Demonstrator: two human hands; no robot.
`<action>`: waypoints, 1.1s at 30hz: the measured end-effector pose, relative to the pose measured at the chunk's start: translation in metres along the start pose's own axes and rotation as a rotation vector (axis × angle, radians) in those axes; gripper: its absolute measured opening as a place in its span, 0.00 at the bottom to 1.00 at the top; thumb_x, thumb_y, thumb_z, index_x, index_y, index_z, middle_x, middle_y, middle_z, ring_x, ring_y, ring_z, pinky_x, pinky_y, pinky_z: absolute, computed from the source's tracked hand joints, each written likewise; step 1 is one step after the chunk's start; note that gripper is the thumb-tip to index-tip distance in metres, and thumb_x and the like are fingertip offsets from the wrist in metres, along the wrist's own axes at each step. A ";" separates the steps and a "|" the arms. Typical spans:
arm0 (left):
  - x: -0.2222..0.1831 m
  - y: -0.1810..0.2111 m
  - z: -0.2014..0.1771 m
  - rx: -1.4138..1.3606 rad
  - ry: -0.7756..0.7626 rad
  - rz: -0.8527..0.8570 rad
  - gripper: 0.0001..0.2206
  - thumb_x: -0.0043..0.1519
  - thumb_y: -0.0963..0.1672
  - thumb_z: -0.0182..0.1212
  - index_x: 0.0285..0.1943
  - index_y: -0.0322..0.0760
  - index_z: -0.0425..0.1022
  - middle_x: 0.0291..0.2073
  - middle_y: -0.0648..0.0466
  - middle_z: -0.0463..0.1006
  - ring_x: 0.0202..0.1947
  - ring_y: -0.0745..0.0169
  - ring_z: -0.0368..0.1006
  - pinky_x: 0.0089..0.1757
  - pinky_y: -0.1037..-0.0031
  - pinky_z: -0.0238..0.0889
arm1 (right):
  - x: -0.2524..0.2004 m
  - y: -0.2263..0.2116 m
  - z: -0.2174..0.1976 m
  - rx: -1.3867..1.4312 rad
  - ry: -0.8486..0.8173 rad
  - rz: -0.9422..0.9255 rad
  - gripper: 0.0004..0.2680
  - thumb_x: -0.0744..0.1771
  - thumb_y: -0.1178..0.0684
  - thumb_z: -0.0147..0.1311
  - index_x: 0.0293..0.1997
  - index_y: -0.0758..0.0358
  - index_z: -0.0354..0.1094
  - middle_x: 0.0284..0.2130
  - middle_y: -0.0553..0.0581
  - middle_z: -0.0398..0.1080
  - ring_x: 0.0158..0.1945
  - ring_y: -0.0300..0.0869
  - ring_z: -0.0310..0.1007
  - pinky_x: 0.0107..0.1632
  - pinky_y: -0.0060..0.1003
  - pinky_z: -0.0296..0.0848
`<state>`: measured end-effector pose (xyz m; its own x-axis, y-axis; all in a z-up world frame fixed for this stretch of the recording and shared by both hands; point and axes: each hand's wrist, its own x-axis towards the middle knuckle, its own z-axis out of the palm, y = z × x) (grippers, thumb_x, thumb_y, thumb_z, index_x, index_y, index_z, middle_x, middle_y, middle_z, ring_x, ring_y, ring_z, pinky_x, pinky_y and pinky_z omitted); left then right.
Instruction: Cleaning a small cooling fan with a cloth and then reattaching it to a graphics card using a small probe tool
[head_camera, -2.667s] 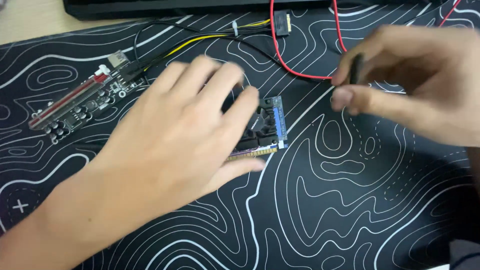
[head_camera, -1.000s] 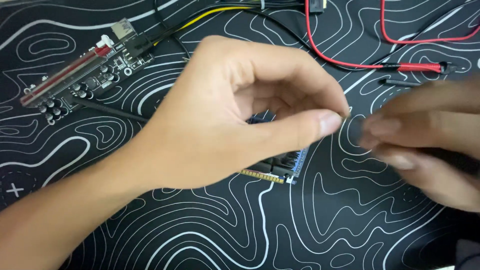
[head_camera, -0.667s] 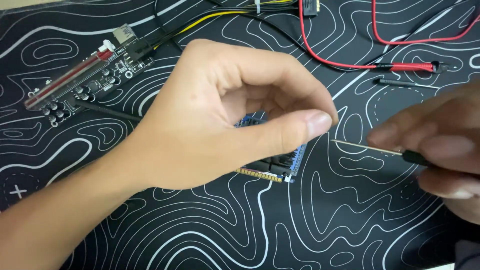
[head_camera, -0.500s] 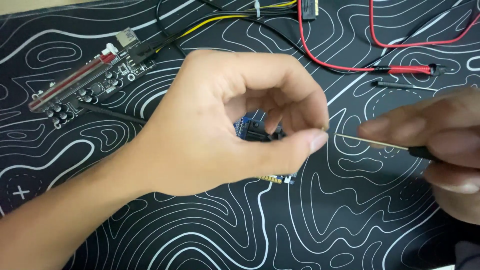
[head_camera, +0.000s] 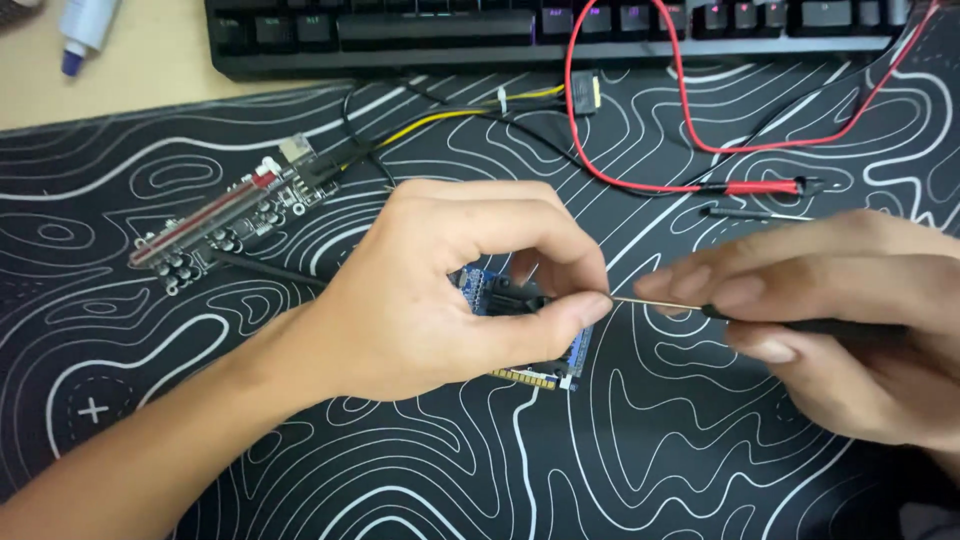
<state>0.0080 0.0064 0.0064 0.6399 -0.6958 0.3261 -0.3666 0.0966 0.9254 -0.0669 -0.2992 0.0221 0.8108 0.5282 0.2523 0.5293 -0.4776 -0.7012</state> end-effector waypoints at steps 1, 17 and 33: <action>0.000 0.000 0.000 -0.015 0.001 -0.022 0.03 0.71 0.37 0.70 0.44 0.33 0.81 0.35 0.54 0.81 0.35 0.64 0.71 0.40 0.74 0.69 | 0.005 -0.006 -0.002 -0.016 -0.014 0.048 0.08 0.71 0.55 0.50 0.54 0.65 0.72 0.53 0.59 0.81 0.60 0.50 1.00 0.53 0.28 0.98; -0.003 -0.008 0.000 0.172 -0.074 0.071 0.02 0.74 0.38 0.65 0.50 0.29 0.79 0.40 0.51 0.80 0.42 0.55 0.77 0.47 0.67 0.73 | 0.029 -0.012 0.014 -0.038 0.074 -0.063 0.07 0.70 0.60 0.59 0.52 0.70 0.76 0.46 0.58 0.87 0.49 0.42 0.94 0.56 0.29 0.91; -0.004 -0.014 0.000 0.204 -0.080 0.072 0.03 0.73 0.39 0.67 0.49 0.31 0.83 0.40 0.51 0.83 0.42 0.55 0.79 0.48 0.67 0.75 | 0.029 -0.004 0.021 -0.067 0.062 -0.056 0.07 0.72 0.58 0.57 0.53 0.67 0.77 0.47 0.54 0.87 0.48 0.40 0.93 0.57 0.29 0.88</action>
<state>0.0109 0.0080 -0.0078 0.5543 -0.7476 0.3658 -0.5432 0.0081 0.8396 -0.0511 -0.2675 0.0181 0.7924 0.5119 0.3318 0.5878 -0.4954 -0.6396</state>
